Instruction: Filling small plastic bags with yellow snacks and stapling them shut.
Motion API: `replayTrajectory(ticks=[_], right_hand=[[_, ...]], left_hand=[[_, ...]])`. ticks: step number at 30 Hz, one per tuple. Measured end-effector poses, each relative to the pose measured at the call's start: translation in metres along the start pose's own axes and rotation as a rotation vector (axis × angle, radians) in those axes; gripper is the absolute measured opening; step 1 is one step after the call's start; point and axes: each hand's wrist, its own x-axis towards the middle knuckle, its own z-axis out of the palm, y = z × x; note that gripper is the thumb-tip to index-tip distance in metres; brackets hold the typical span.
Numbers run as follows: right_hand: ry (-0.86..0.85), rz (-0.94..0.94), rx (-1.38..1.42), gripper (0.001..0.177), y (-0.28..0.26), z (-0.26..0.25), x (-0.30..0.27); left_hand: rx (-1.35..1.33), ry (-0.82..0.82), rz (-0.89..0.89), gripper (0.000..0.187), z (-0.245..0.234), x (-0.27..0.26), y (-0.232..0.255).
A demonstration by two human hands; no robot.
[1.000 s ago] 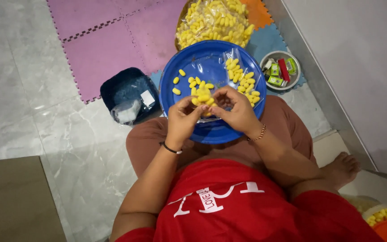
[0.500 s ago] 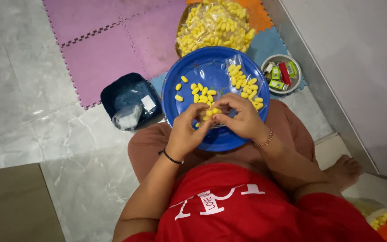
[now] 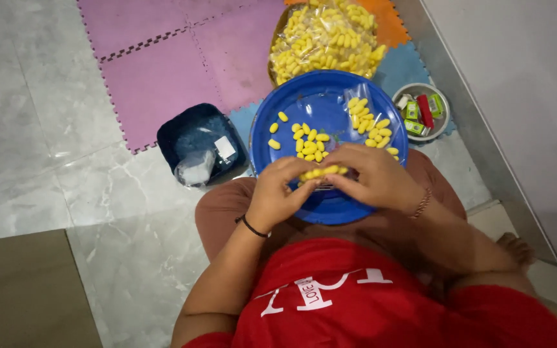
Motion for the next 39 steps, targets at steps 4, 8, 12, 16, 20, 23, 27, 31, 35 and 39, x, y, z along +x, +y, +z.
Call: replayTrajectory(ticks=[4,8,12,16,20,23,27,31,35,39], right_hand=[[-0.006,0.046,-0.056,0.025,0.007,-0.026,0.03],[0.055,0.23,-0.15,0.033,0.046,-0.051,0.092],[0.063,0.201,-0.319,0.038,0.134,-0.047,0.169],[0.099,0.124,-0.666,0.03,0.224,-0.011,0.238],[0.026,0.307,-0.775,0.021,0.27,0.024,0.296],[-0.006,0.383,-0.741,0.023,0.307,0.061,0.32],[-0.121,0.394,-0.887,0.026,0.34,0.099,0.338],[-0.227,0.481,-1.005,0.026,0.33,0.11,0.339],[-0.515,0.568,-1.002,0.044,0.33,0.103,0.34],[-0.359,0.327,-0.97,0.038,0.341,0.079,0.335]], left_hand=[[0.018,0.217,0.058,0.057,-0.026,-0.003,-0.018],[0.09,0.485,0.071,0.075,-0.036,-0.029,-0.064],[0.189,0.396,0.109,0.094,-0.013,-0.067,-0.115],[0.32,0.343,0.233,0.093,-0.009,-0.071,-0.14],[0.312,0.236,0.2,0.094,-0.015,-0.063,-0.139],[0.266,0.18,0.16,0.092,-0.019,-0.061,-0.136],[0.203,0.178,0.17,0.089,-0.021,-0.061,-0.138],[0.188,0.171,0.157,0.087,-0.021,-0.062,-0.138],[0.184,0.156,0.155,0.09,-0.022,-0.062,-0.137],[0.173,0.184,0.172,0.087,-0.021,-0.06,-0.137]])
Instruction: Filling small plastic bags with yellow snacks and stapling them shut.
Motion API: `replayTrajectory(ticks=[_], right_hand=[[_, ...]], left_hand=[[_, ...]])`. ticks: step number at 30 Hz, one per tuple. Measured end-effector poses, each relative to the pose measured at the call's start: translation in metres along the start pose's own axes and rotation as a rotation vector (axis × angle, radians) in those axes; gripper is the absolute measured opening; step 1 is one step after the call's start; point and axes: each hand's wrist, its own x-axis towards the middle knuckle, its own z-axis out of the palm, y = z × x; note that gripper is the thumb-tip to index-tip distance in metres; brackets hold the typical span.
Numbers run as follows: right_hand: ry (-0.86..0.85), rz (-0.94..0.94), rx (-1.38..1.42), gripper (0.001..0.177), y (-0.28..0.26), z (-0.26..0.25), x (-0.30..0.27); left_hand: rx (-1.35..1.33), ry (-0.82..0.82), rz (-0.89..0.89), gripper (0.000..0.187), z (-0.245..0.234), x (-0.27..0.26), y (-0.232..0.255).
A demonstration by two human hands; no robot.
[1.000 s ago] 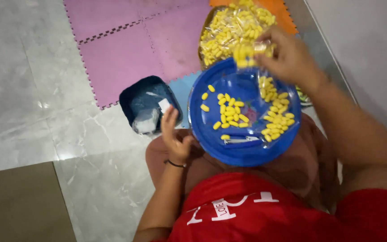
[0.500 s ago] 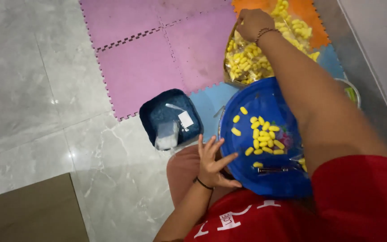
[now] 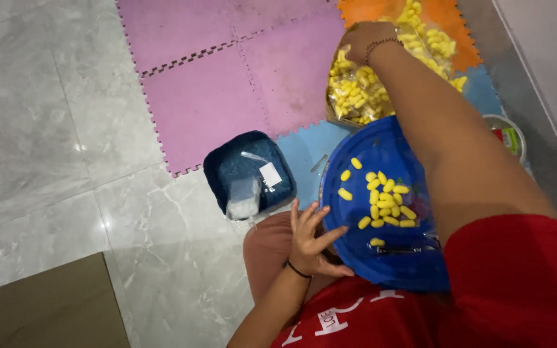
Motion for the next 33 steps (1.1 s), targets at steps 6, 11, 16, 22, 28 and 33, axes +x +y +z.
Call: replayTrajectory(ticks=[6,11,16,22,28,33], right_hand=[[-0.014,-0.05,-0.127,0.034,0.003,-0.052,-0.041],[0.15,-0.097,-0.195,0.046,0.022,-0.079,-0.09],[0.19,-0.173,0.032,0.036,0.046,-0.149,-0.208],[0.209,-0.046,0.123,0.016,0.073,-0.137,-0.33],[0.369,-0.246,0.424,0.026,0.066,-0.085,-0.342],[0.272,-0.201,0.402,0.01,0.057,-0.08,-0.338]], left_hand=[[0.046,-0.004,0.012,0.093,0.004,-0.003,0.0],[0.068,0.021,0.025,0.096,0.009,-0.006,-0.001],[0.131,0.002,0.035,0.096,0.008,-0.002,0.006],[0.171,-0.003,0.012,0.096,0.007,-0.002,0.014],[0.261,0.01,0.022,0.102,0.006,-0.001,0.031],[0.355,0.133,0.083,0.102,0.008,-0.003,0.037]])
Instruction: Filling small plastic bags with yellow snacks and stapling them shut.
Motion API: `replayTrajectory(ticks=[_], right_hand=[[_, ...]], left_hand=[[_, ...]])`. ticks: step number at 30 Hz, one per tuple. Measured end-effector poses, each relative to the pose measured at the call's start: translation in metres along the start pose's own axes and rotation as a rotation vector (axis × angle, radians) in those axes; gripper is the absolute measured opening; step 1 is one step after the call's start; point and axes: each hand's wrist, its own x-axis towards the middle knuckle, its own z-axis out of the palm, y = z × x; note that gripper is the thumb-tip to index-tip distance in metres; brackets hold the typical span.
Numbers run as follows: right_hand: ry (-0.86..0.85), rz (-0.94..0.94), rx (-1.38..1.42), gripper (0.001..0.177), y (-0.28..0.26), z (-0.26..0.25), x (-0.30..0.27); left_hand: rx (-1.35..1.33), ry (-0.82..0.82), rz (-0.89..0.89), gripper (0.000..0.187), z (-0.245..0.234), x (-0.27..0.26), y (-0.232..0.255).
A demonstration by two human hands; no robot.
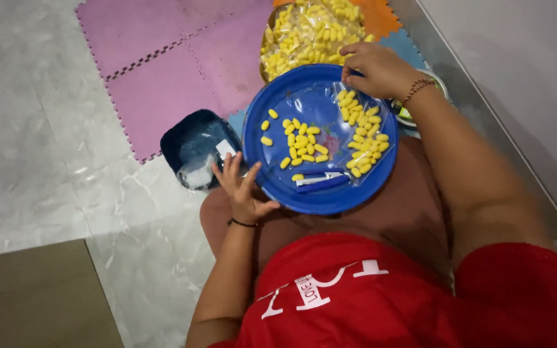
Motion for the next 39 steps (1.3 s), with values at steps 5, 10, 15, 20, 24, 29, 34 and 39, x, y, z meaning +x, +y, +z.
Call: replayTrajectory(ticks=[5,10,15,20,24,29,34,39], right_hand=[[0.052,-0.088,0.173,0.002,-0.032,-0.024,-0.015],[0.132,-0.225,0.33,0.005,-0.094,-0.05,-0.041],[0.168,-0.277,0.665,0.003,-0.137,-0.045,-0.063],[0.195,-0.237,0.725,0.002,-0.142,-0.015,-0.074],[0.208,-0.158,0.751,0.008,-0.149,-0.001,-0.072],[0.142,0.067,0.973,0.036,-0.141,0.006,-0.076],[0.041,0.168,1.047,0.042,-0.133,0.018,-0.077],[0.003,0.197,0.926,0.023,-0.127,0.032,-0.075]], left_hand=[[0.052,0.076,0.045,0.073,-0.016,0.024,0.037],[-0.286,-0.116,-0.151,0.08,-0.026,0.095,0.11],[-0.623,-0.372,-0.585,0.072,0.018,0.092,0.095],[-0.839,-0.338,-0.824,0.044,0.044,0.051,0.081],[-0.881,-0.262,-0.853,0.036,0.041,0.047,0.085],[-0.737,-0.21,-0.863,0.023,0.031,0.054,0.09],[-0.696,-0.197,-0.865,0.033,0.034,0.057,0.096],[-0.743,-0.227,-0.846,0.02,0.029,0.064,0.1]])
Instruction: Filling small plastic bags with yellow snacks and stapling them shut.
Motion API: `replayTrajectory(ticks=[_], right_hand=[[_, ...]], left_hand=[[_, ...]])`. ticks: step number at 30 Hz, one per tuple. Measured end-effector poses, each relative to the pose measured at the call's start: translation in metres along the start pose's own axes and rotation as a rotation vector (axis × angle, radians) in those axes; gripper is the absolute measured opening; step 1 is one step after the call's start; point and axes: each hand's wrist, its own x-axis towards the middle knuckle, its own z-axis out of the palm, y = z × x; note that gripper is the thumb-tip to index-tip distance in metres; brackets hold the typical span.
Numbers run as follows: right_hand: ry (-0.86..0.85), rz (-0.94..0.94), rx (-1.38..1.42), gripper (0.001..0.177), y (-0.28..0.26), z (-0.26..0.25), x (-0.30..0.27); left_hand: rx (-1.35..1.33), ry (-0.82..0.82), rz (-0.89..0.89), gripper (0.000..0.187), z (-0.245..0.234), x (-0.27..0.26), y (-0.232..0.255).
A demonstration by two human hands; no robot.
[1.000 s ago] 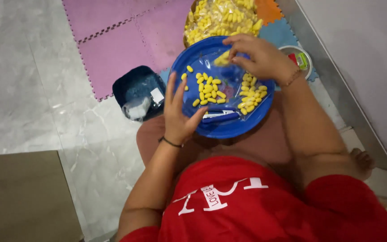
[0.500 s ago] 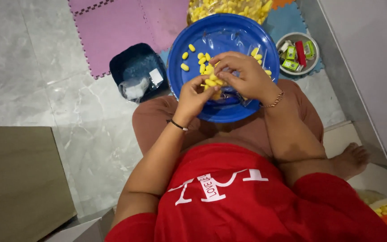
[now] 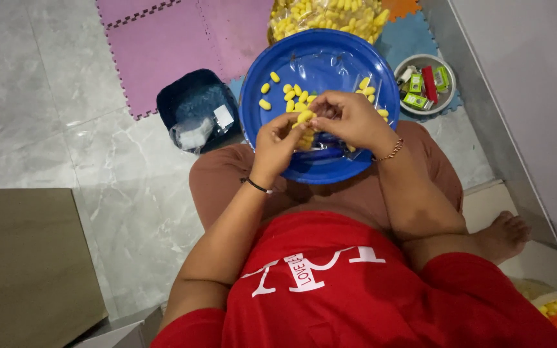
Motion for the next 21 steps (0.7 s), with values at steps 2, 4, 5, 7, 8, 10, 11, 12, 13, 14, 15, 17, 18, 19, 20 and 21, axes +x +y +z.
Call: replayTrajectory(ticks=[2,4,5,7,8,10,11,12,13,14,15,17,18,19,20,21], right_hand=[[-0.005,0.008,0.038,0.029,-0.004,0.003,0.001],[-0.009,0.019,0.075,0.035,-0.004,0.004,0.001],[-0.01,0.029,0.051,0.029,-0.003,0.004,0.001],[-0.008,0.04,0.026,0.022,0.0,0.005,0.001],[-0.01,0.039,-0.022,0.017,0.002,0.007,0.001],[-0.005,0.033,-0.078,0.012,0.002,0.005,0.002],[0.015,0.027,-0.106,0.009,0.002,0.005,0.002],[0.035,0.021,-0.134,0.012,0.001,0.005,0.002],[0.035,0.021,-0.133,0.012,-0.004,0.005,0.001],[0.039,0.027,-0.124,0.012,-0.009,0.005,0.0],[0.045,0.033,-0.116,0.014,-0.014,0.003,-0.001],[0.04,0.041,-0.09,0.014,-0.01,0.003,-0.001],[0.033,0.05,-0.063,0.014,-0.008,0.002,-0.001],[0.033,0.05,-0.064,0.014,-0.009,0.003,-0.001],[0.046,0.047,0.003,0.008,-0.009,0.004,0.0],[0.057,0.042,0.071,0.006,-0.009,0.006,0.0]], left_hand=[[0.037,0.02,-0.001,0.018,-0.002,0.001,-0.003],[0.073,0.037,-0.002,0.016,-0.002,0.003,-0.006],[0.037,0.046,-0.018,0.012,-0.002,0.004,-0.007],[0.001,0.053,-0.034,0.012,-0.001,0.002,-0.003],[0.007,0.063,-0.047,0.016,-0.001,-0.001,0.001],[0.009,0.069,-0.051,0.02,0.003,-0.001,0.008],[0.05,0.071,-0.045,0.02,0.004,-0.001,0.009],[0.091,0.074,-0.039,0.02,0.005,-0.002,0.009],[0.093,0.074,-0.039,0.02,0.005,-0.002,0.006],[0.104,0.082,-0.036,0.017,0.006,-0.001,0.003],[0.114,0.088,-0.03,0.014,0.007,0.001,0.0],[0.037,0.09,-0.049,0.011,0.006,0.004,-0.002],[-0.04,0.094,-0.07,0.008,0.006,0.004,-0.003],[-0.041,0.092,-0.071,0.008,0.005,0.006,-0.005],[-0.049,0.097,-0.059,0.01,0.004,0.007,-0.006],[-0.057,0.105,-0.047,0.012,0.002,0.008,-0.008]])
